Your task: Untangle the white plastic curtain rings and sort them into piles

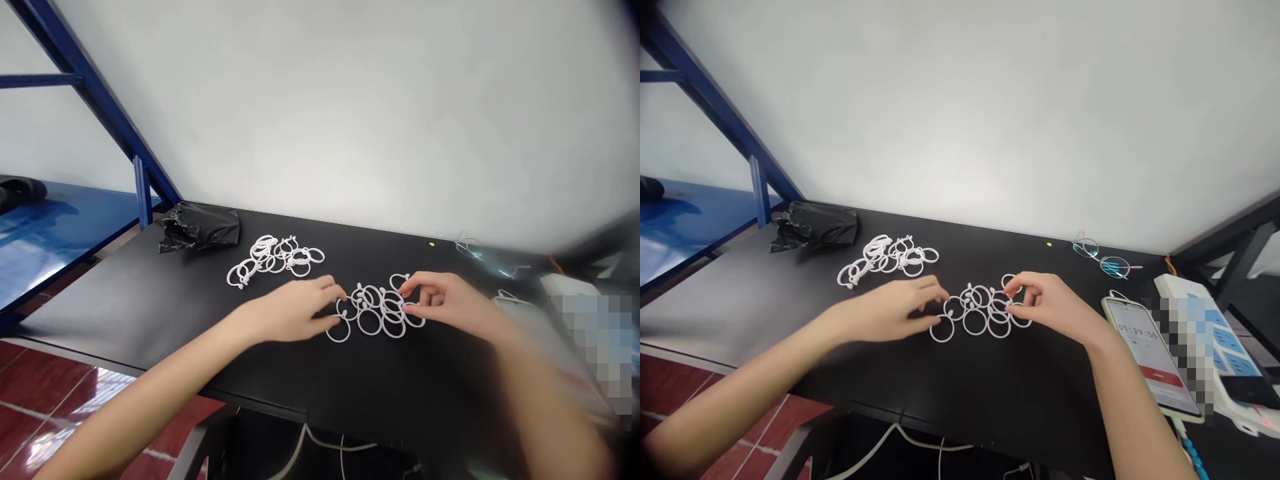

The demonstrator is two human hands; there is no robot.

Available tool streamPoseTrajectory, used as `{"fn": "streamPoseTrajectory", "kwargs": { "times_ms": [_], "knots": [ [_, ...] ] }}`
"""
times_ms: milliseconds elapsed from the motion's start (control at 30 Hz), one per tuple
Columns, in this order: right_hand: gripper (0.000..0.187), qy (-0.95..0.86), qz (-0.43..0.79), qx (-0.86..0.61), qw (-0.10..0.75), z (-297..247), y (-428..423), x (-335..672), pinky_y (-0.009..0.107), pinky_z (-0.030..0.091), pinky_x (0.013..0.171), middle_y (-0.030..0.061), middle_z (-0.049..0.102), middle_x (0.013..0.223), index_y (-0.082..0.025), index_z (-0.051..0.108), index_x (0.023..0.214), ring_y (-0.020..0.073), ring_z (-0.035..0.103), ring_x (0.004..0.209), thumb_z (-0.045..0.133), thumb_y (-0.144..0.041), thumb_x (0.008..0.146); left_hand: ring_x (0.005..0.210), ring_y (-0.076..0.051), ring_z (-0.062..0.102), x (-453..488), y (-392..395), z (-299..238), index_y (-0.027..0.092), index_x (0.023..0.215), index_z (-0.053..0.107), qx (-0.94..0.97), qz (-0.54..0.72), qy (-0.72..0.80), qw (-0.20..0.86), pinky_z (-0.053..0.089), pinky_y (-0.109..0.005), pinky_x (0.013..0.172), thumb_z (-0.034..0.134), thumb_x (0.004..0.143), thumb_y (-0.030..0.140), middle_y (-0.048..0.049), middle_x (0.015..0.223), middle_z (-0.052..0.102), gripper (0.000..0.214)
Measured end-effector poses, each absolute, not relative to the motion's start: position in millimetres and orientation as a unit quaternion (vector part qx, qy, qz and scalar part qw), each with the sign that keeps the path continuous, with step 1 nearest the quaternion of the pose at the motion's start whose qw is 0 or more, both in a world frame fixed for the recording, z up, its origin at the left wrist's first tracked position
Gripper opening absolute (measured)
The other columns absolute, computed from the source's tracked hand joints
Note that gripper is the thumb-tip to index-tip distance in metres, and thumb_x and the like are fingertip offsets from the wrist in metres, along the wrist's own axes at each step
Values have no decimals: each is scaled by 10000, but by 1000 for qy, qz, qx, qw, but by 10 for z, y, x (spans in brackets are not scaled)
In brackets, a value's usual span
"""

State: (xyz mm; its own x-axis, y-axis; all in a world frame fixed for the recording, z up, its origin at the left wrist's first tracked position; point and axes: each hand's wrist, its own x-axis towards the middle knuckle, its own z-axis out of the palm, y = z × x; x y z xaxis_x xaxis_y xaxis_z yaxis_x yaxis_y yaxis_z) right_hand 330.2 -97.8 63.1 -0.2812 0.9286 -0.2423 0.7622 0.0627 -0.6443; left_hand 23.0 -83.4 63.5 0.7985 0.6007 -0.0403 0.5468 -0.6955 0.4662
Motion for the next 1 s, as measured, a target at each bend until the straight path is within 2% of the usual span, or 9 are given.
{"fn": "streamPoseTrajectory", "kwargs": {
  "times_ms": [67,200,333,400,567,667,767,867,1000],
  "knots": [
    [287,-733,350,-576,97,622,-1002,3259,260,387,542,-21,591,635,-209,665,961,140,544,563,718,-391,746,795,-162,608,376,-892,503,190,1205,550,937,38,280,207,446,-270,673,501,888,269,-67,1136,576,330],
    [191,-760,320,-561,71,505,-1042,3095,269,414,586,-26,592,669,-214,641,926,142,554,592,666,-271,745,810,-180,593,489,-828,318,184,1093,571,943,32,272,188,428,-272,634,506,815,188,-48,1029,585,285],
    [140,-779,269,-558,91,384,-1064,2951,255,384,568,-22,607,746,-217,598,819,116,508,584,546,-124,727,832,-189,569,510,-779,249,192,994,554,935,65,289,196,401,-259,612,513,737,129,-24,904,606,268],
    [142,-778,263,-560,111,364,-1071,2924,247,365,554,-38,574,698,-219,584,798,108,479,566,545,-110,714,801,-182,555,499,-785,226,197,980,542,928,81,298,209,387,-253,596,523,711,123,-13,851,597,280],
    [44,-717,310,-584,219,393,-1074,2988,234,324,491,-70,438,559,-214,633,823,84,383,479,622,-239,788,819,-177,545,406,-775,217,192,970,553,908,159,303,240,409,-248,630,534,696,82,-9,805,571,295],
    [137,-680,349,-574,292,392,-1063,3020,234,322,467,-41,520,599,-206,676,868,84,406,490,687,-323,797,829,-152,563,345,-743,275,186,973,566,870,273,291,289,451,-260,730,549,798,117,-11,857,602,189],
    [205,-646,382,-545,373,363,-1050,2987,239,391,500,-1,602,670,-200,710,911,108,494,571,749,-341,768,834,-139,595,329,-733,332,179,969,588,822,359,299,326,464,-269,774,518,887,167,-30,918,646,107],
    [246,-600,416,-524,439,341,-1046,2909,228,431,498,26,650,744,-198,718,935,116,544,616,788,-332,741,854,-148,615,354,-747,327,179,1065,588,788,375,318,371,462,-287,806,521,900,188,-39,925,670,179],
    [314,-524,472,-531,470,340,-1066,2788,172,325,361,11,644,749,-199,703,934,65,485,499,836,-333,683,709,-132,578,386,-738,246,192,1237,479,723,317,379,483,436,-282,719,609,835,199,21,754,634,424]
  ]
}}
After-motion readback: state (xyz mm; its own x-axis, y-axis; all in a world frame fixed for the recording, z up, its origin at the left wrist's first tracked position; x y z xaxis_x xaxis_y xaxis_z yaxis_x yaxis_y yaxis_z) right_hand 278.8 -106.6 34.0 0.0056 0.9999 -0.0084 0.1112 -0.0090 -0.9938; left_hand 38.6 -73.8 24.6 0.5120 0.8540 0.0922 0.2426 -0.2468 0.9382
